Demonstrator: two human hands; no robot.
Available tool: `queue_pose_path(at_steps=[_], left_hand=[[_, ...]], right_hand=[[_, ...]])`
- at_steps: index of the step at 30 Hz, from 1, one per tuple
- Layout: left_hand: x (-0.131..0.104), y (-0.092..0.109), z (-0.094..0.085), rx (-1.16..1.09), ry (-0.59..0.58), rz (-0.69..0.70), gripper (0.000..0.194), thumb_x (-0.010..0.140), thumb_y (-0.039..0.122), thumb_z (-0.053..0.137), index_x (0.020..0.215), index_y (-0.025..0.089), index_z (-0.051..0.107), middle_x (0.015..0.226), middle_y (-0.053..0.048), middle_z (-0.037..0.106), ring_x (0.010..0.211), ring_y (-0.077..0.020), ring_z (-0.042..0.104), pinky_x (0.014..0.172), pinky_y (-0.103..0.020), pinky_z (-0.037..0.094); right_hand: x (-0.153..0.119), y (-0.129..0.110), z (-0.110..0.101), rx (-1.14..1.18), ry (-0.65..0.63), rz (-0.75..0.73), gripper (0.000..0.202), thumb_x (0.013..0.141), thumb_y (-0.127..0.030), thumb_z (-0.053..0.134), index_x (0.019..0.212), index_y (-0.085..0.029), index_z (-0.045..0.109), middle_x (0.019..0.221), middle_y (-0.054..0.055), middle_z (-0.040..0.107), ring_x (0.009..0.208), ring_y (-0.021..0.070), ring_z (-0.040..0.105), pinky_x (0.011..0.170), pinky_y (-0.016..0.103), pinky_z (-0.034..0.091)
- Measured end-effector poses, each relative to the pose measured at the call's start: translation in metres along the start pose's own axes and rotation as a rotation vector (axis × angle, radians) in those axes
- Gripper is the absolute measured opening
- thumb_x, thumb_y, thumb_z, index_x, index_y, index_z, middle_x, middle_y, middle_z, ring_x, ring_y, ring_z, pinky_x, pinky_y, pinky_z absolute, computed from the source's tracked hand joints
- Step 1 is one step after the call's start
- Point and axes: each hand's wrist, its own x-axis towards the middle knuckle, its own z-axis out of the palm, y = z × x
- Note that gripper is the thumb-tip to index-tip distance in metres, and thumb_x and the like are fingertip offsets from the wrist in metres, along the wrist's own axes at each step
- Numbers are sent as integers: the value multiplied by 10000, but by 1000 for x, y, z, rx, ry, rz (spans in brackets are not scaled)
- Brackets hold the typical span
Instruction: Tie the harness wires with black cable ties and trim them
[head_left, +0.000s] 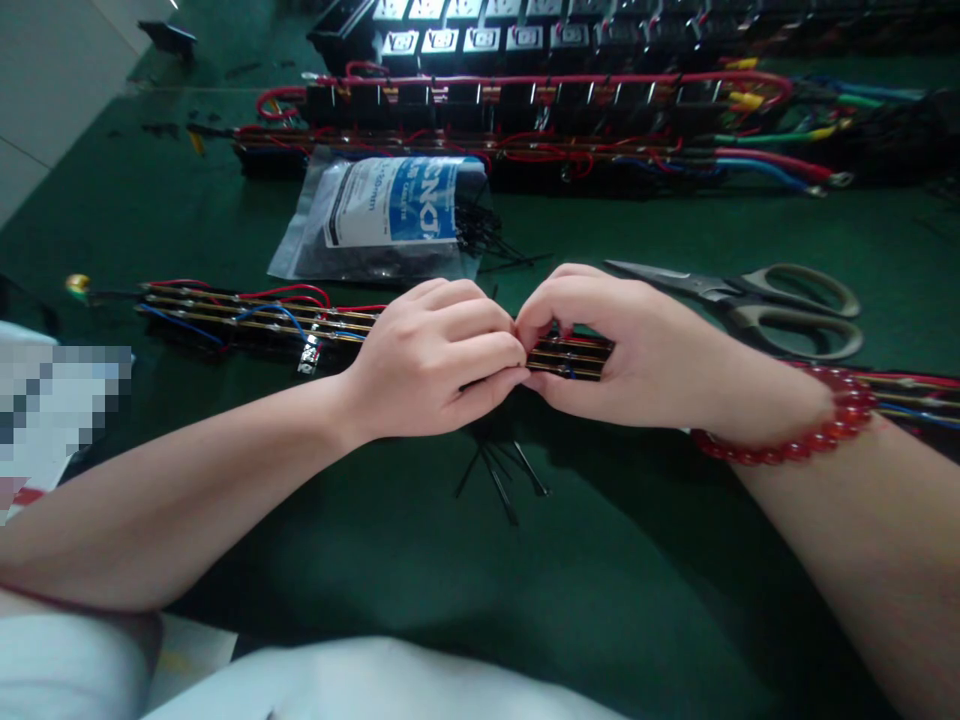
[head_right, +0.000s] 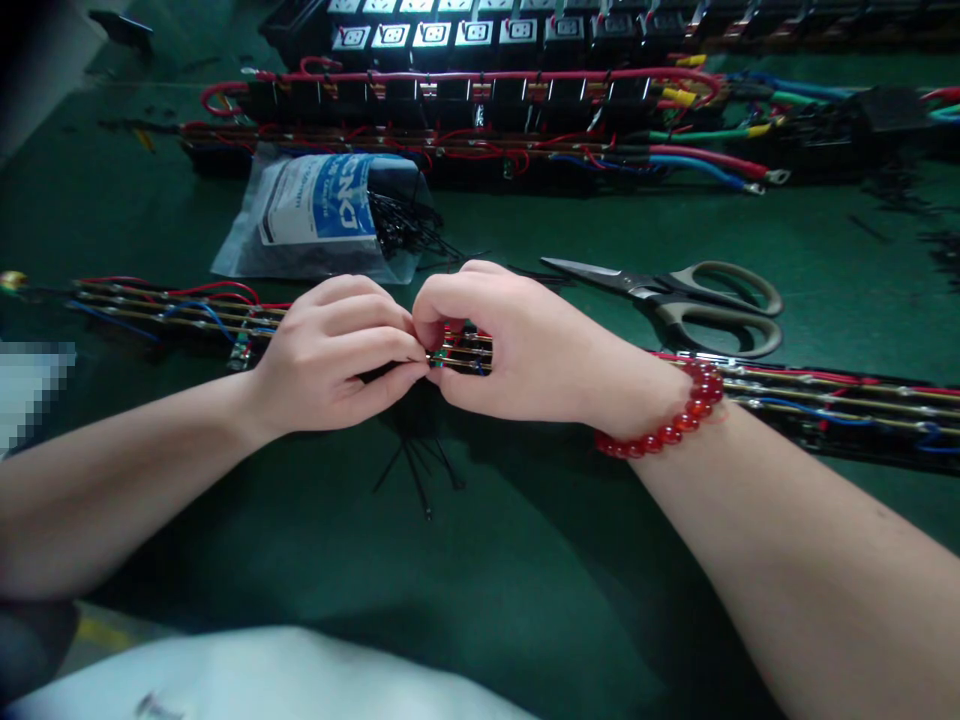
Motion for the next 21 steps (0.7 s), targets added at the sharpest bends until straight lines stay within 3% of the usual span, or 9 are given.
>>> queue_pose_path(at_steps=[10,21], left_hand=[[0,0,0,-11,22,0,131,1031,256,703,915,205,674,943,-15,785,842,-164,688,784,-330,539],[1,-3,-7,34,15,152,114,1005,225,727,914,214,660,915,5,788,803,-151,678,733,-321,514]], right_hand=[[1,-1,-1,18,-12,25,101,899,-272,731,938,-233,647,920,19,722,895,210,655,770,352,490],[1,0,-1,-6,-7,-27,56,894,-229,701,932,-246,664,891,21,741,888,223,667,809,385,520]])
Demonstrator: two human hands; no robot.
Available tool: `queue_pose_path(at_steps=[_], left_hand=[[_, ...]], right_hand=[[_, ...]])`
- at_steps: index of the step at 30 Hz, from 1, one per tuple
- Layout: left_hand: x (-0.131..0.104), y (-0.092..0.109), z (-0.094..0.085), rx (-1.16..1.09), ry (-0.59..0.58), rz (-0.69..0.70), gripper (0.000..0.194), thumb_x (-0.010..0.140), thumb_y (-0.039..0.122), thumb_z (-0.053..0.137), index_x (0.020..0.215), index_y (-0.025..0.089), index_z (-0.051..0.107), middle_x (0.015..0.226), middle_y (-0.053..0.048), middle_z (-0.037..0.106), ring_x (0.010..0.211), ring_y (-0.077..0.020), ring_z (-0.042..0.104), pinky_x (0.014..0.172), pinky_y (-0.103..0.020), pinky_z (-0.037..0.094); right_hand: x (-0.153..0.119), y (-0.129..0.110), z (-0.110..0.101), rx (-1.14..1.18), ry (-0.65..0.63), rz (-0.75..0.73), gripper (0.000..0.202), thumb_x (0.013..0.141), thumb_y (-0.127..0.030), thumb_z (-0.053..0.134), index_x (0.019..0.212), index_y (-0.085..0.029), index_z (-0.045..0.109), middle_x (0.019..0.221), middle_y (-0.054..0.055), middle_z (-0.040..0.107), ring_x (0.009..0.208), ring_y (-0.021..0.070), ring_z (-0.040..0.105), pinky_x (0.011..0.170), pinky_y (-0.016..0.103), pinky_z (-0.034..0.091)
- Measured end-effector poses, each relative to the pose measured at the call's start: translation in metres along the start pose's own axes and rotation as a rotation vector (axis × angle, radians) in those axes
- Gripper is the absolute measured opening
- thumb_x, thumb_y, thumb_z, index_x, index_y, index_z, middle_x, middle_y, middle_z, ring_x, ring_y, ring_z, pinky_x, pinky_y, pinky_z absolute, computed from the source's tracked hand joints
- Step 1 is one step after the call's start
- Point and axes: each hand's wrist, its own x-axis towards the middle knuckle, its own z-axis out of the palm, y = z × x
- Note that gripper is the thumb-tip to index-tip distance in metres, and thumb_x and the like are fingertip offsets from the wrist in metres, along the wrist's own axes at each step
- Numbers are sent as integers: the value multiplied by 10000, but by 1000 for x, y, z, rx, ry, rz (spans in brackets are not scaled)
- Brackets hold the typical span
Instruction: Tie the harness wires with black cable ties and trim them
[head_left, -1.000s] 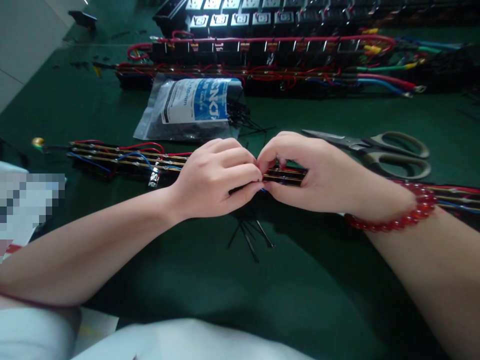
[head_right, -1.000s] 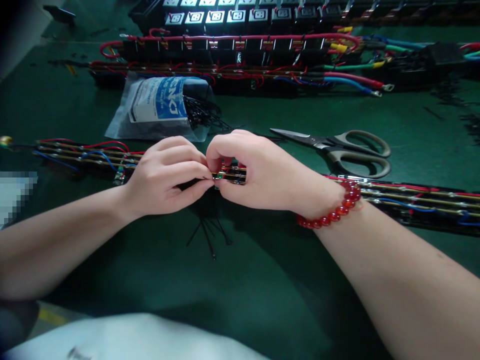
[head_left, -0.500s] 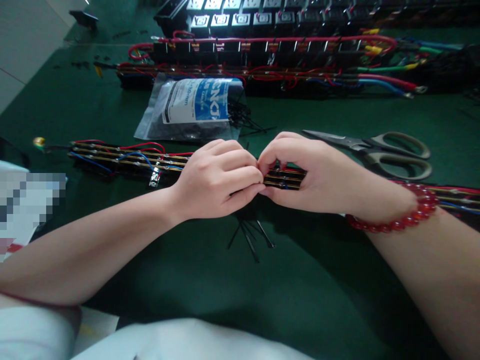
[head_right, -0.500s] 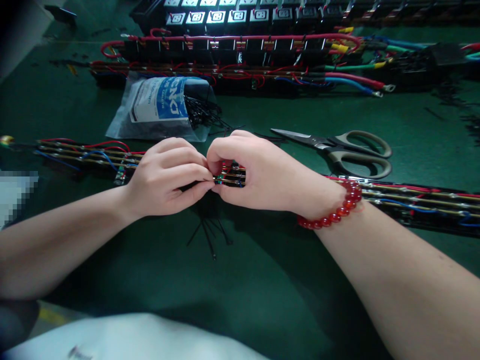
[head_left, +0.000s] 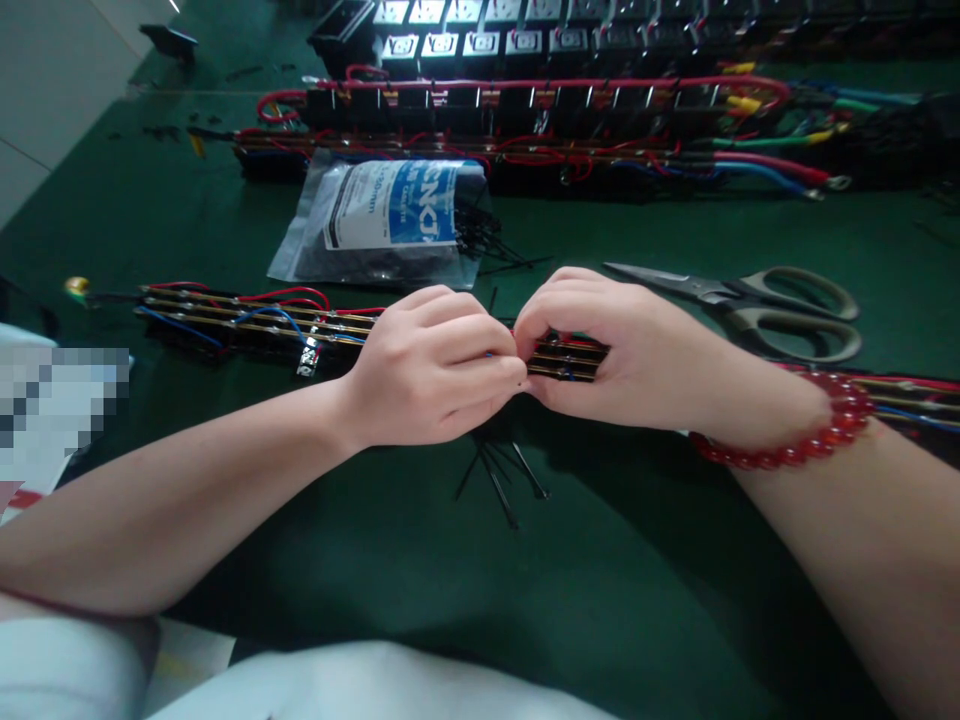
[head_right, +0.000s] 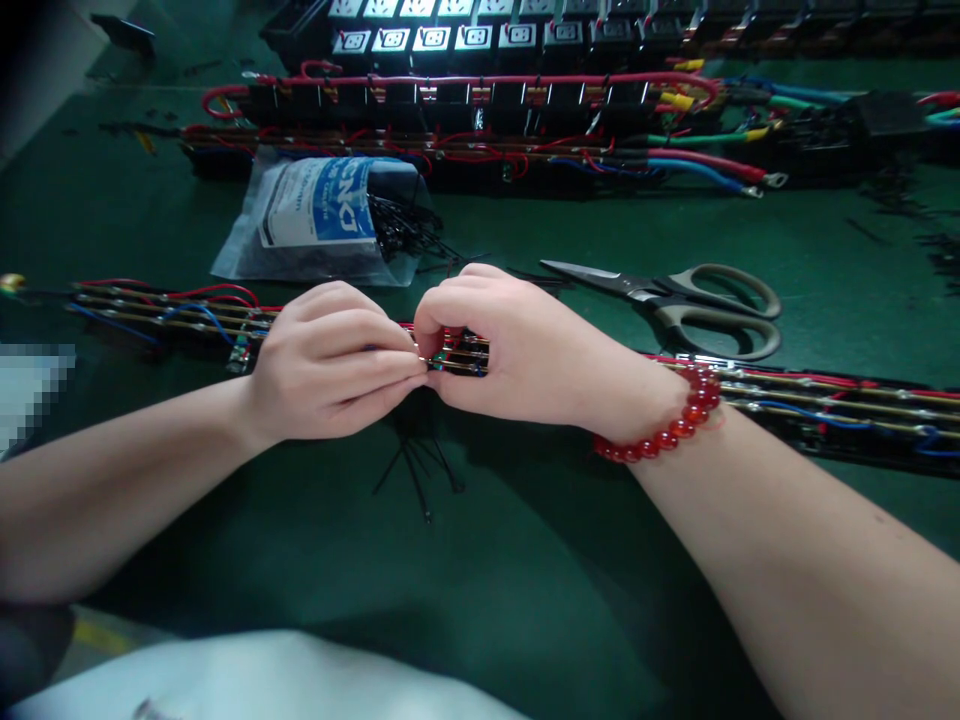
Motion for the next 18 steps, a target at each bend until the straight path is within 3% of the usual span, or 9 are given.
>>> queue_pose_path(at_steps=[6,13,18], left_hand=[[2,0,-3,35,11,29,101,1015,218,726,933,211,666,884,13,767,775,-137,676,706,-321,488],[5,5,-4,112,23,92,215,1001,195,744,815,203,637,795,32,726,725,-117,642,688,-299,525],[8,9,-9,253,15,307,194,1009,151,732,825,209,722,812,50,735,683,-84,644,648,-265,569]], right_hand=[[1,-1,0,4,-14,1,51,881,-224,684,925,-233,660,896,31,739,920,234,672,859,402,526],[2,-1,3,-7,-14,13,69,861,-205,690,914,-237,659,902,29,741,919,239,677,884,414,527],[0,0,3,-38,-3,-17,63,869,-198,687,910,-235,658,901,39,734,934,246,687,868,403,527]])
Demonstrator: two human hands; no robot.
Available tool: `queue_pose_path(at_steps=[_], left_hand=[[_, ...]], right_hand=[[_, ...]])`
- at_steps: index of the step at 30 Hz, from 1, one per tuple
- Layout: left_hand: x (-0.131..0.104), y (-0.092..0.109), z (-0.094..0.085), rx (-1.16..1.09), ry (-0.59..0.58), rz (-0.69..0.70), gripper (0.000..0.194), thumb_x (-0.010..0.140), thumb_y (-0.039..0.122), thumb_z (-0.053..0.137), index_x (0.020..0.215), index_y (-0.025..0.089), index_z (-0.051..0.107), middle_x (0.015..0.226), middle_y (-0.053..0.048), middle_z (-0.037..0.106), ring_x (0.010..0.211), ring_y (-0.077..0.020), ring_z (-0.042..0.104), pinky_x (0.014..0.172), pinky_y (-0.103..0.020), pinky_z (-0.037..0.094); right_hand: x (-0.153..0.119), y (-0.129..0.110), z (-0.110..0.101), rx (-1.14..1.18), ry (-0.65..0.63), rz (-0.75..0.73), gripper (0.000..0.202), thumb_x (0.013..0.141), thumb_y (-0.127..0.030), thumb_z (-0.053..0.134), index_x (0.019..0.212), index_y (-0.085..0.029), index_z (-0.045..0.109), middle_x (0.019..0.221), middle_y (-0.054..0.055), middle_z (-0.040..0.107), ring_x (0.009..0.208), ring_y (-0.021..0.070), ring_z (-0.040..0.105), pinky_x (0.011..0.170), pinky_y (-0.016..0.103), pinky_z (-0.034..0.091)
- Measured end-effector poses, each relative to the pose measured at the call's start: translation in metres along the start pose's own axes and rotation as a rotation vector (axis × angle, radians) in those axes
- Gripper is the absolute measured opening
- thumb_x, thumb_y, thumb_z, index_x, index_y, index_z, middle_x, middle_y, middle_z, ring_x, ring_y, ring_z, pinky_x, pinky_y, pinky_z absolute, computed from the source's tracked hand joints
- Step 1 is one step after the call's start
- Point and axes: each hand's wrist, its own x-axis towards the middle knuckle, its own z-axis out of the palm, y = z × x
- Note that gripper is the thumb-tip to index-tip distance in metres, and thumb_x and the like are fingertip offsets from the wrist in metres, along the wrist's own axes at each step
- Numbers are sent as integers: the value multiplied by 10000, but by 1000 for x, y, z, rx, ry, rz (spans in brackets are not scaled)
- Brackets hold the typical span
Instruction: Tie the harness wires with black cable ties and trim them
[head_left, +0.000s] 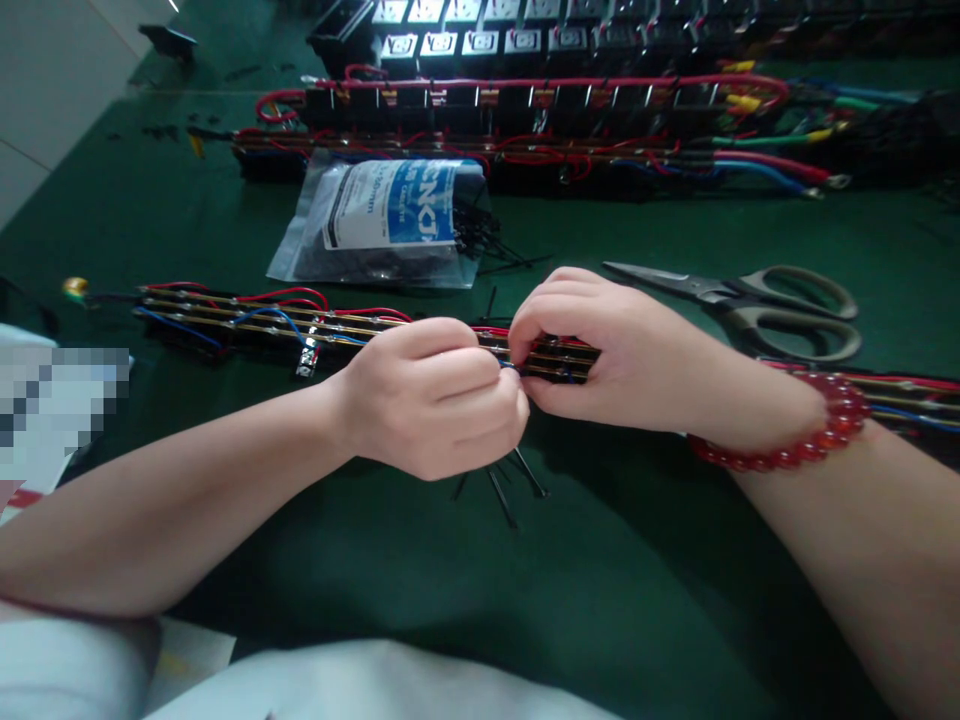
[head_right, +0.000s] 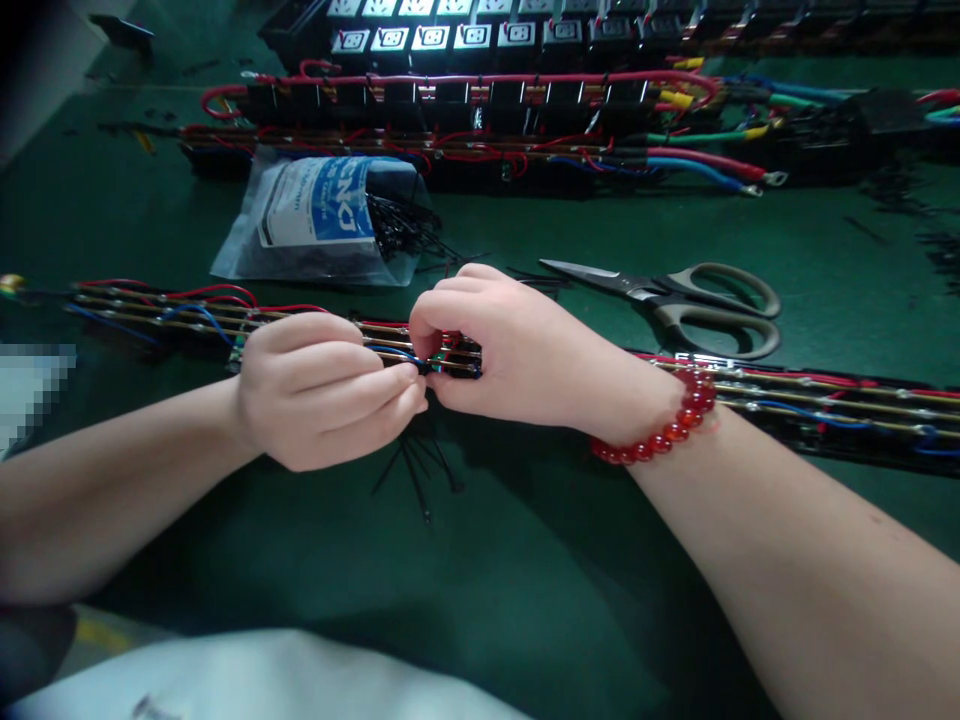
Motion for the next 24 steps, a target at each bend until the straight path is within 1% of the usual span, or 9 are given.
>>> queue_pose_path(at_steps=[2,3,6,10,12,17,21,24], left_hand=[[2,0,-2,33,-9,63,167,1010,141,728,852,190,754,843,35,753,691,-80,659,630,-252,580],[3,-1,-3,44,-7,72,171,1011,135,722,852,183,759,840,31,756,692,-80,663,619,-247,583],[5,-1,-5,61,-1,73,212,1024,121,689,835,189,754,812,43,755,669,-71,670,595,-226,592],[7,-1,-5,63,-14,76,230,1005,115,691,811,215,764,777,71,754,638,-66,672,591,-215,601],[7,-1,-5,54,-14,82,215,997,115,695,821,211,774,781,65,756,646,-70,674,595,-219,604],[7,0,-6,53,-37,97,242,1040,126,660,845,223,764,819,63,761,681,-70,677,623,-226,610],[7,2,-7,15,-32,90,165,992,152,714,863,195,808,837,40,780,698,-89,653,630,-245,595],[6,2,-8,-1,-56,101,147,994,172,719,884,174,817,868,5,769,725,-103,641,636,-264,587]], right_hand=[[-1,1,0,-15,0,-20,65,865,-186,691,910,-227,667,919,52,743,946,251,686,857,398,525],[-1,1,1,-22,-3,-28,66,863,-182,694,911,-223,675,931,60,750,957,256,683,848,396,524],[-2,1,2,-39,-8,-43,69,866,-185,700,927,-215,693,970,83,757,990,272,674,828,394,523],[-2,0,3,-61,3,-42,70,867,-192,699,932,-214,683,977,83,743,986,267,676,819,384,514],[-2,0,3,-66,13,-39,72,861,-197,702,926,-214,676,965,81,740,976,266,677,813,382,508],[-1,0,4,-81,10,-45,63,865,-199,692,909,-215,650,950,76,730,951,258,664,816,384,495],[-2,0,5,-92,7,-45,52,880,-209,679,900,-226,634,941,69,713,950,252,658,793,371,480],[-2,0,5,-103,4,-53,51,877,-206,679,883,-223,630,940,70,708,941,249,644,786,367,473]])
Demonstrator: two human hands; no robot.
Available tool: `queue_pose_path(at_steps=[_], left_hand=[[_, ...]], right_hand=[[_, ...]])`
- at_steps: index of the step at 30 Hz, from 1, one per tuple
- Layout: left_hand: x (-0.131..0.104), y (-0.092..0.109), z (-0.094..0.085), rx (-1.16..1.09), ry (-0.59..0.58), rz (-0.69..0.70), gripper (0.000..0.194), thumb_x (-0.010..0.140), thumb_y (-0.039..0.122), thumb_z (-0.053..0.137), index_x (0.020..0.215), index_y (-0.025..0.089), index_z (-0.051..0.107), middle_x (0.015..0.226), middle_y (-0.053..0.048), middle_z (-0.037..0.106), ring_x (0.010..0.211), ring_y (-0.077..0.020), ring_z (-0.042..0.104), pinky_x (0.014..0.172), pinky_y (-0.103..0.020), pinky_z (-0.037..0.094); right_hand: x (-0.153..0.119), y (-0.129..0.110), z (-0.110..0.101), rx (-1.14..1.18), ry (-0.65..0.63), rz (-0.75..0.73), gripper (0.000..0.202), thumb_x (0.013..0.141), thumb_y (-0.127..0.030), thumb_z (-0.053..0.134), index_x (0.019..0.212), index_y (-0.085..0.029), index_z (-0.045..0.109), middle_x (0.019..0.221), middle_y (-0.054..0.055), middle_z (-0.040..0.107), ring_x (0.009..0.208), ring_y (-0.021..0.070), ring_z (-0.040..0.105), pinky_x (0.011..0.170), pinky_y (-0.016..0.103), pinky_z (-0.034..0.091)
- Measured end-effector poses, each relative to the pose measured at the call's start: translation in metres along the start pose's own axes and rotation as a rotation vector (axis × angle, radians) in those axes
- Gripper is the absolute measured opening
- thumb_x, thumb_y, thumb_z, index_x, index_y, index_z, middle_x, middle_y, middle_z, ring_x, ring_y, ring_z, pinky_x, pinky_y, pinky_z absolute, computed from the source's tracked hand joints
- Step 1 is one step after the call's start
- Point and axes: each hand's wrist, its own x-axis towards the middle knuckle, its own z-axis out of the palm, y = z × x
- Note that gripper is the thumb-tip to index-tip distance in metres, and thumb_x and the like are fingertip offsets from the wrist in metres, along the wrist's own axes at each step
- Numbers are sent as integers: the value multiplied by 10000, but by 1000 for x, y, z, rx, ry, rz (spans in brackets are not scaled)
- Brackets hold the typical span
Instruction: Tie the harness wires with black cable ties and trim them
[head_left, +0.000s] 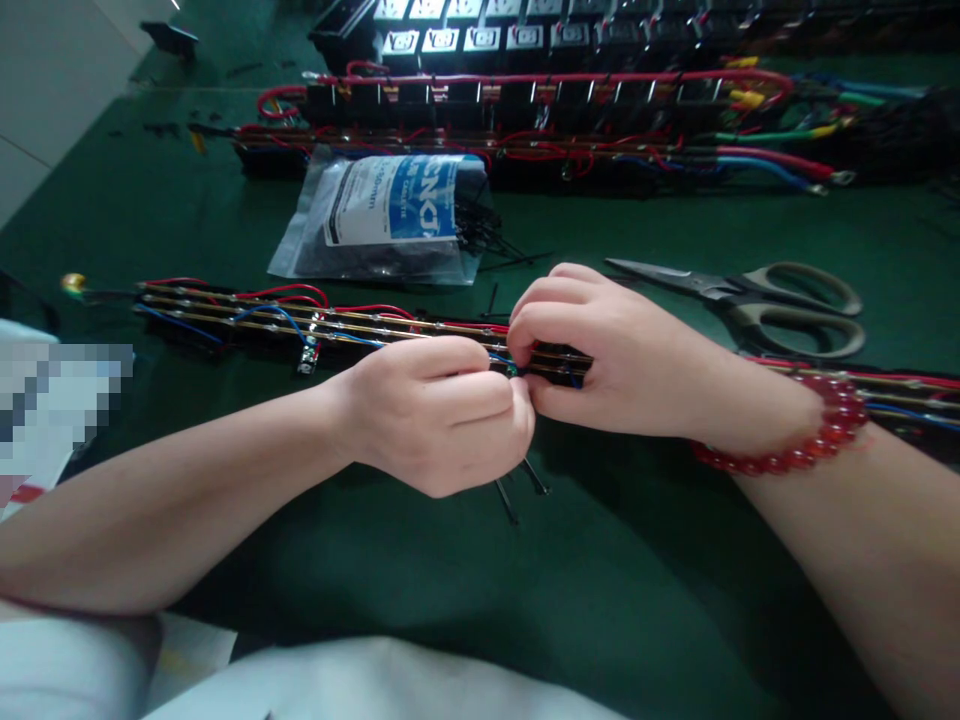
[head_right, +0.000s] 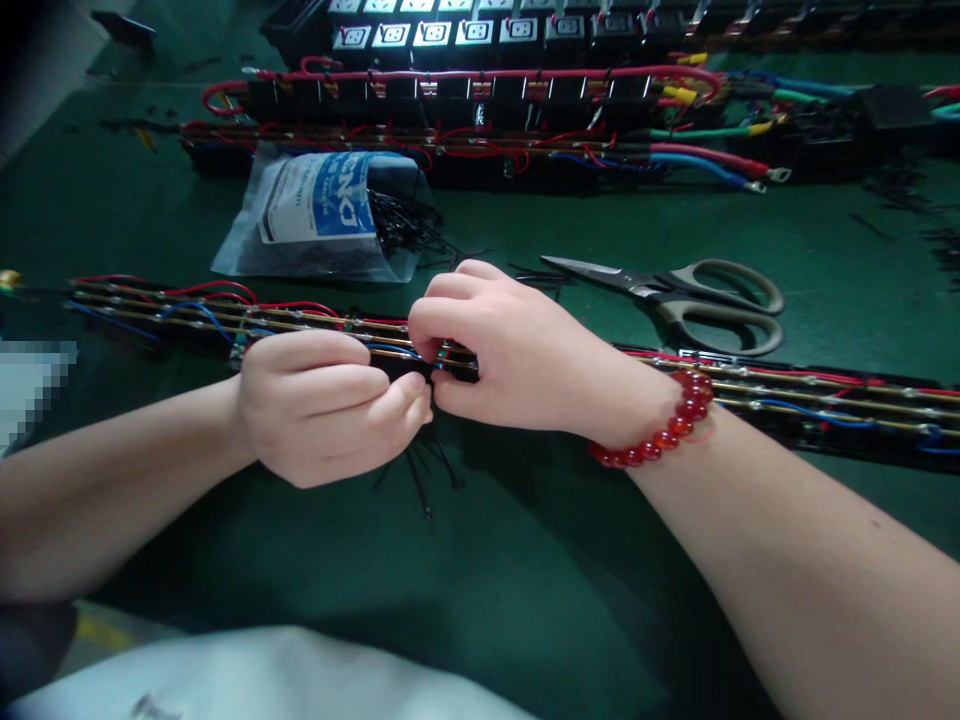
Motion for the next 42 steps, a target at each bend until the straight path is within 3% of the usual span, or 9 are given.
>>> queue_pose_path(at_steps=[11,18,28,34,42], left_hand=[[1,1,-2,17,-50,51,277,1072,142,602,890,231,792,861,33,740,736,-87,659,642,-221,597],[1,-1,1,-12,9,4,191,1007,126,711,868,202,818,857,31,770,732,-81,650,624,-213,586],[0,2,-3,-37,-65,-9,209,1046,184,669,921,210,834,896,42,796,736,-78,673,645,-225,594],[1,2,4,-98,-44,-69,291,1015,165,698,738,246,729,764,74,731,665,-89,645,601,-252,560],[-2,4,8,-158,-58,-142,309,1005,147,692,707,222,658,737,45,681,654,-123,603,601,-310,514]], right_hand=[[0,-1,0,1,-13,-7,71,855,-166,668,864,-218,621,933,72,695,943,245,628,783,359,464],[-1,-1,0,10,-21,21,64,856,-163,661,854,-211,620,934,77,702,958,252,625,761,351,464],[-2,-6,1,9,2,90,202,853,-157,645,1052,-185,623,1003,85,708,1000,271,654,764,362,505],[-3,-6,2,-14,12,95,283,869,-162,646,1151,-167,655,1160,134,704,1073,290,675,847,399,560],[-3,-5,0,30,8,137,258,861,-167,670,1118,-155,692,1119,119,716,1010,259,691,837,377,571]])
